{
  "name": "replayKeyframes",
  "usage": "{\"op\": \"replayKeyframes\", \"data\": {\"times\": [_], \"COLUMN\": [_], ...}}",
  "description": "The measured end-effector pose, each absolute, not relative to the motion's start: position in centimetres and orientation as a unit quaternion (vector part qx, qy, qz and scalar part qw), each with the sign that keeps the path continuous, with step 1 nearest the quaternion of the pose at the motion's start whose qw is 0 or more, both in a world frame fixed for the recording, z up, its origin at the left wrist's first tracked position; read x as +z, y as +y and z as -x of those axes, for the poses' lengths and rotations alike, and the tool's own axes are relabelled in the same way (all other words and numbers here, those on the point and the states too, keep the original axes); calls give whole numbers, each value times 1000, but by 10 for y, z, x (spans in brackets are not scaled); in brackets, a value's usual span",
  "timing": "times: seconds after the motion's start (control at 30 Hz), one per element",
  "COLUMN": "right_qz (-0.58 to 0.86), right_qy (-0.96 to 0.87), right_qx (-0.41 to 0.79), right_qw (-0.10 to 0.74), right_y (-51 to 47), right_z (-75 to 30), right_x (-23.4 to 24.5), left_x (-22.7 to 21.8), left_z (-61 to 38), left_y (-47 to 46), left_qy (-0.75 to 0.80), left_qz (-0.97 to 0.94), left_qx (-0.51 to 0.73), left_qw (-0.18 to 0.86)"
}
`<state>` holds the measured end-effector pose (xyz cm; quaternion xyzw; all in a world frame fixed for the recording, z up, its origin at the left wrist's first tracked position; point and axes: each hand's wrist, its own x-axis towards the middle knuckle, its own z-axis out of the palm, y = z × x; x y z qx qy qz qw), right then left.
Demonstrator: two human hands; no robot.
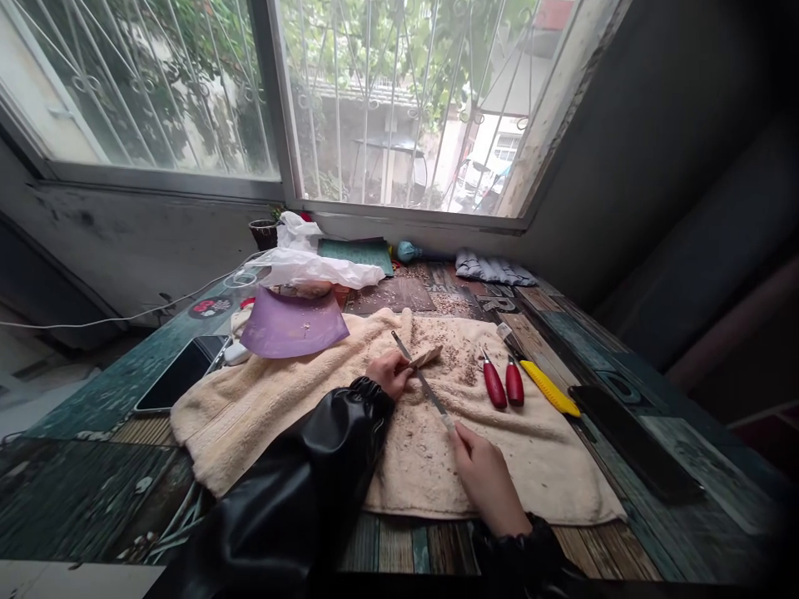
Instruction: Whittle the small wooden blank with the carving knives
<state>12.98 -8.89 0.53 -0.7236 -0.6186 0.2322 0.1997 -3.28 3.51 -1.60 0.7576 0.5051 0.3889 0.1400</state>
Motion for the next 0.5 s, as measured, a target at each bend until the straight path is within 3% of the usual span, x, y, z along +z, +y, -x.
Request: {"op": "replayKeyframes", "data": {"times": [0.23, 0.5], "right_qz": [709, 717], "right_qy": [-629, -616], "right_qx": [221, 246], "right_qw": [231, 214], "right_y": [-49, -90], "right_z": [-104, -129], "right_x": [14, 6], "left_x": [-15, -16], "left_z": [29, 31], "left_y": [31, 34], "left_qy": [540, 559], "left_qz": [-738, -726], "left_qx": [391, 385], "left_qw": [100, 108]}}
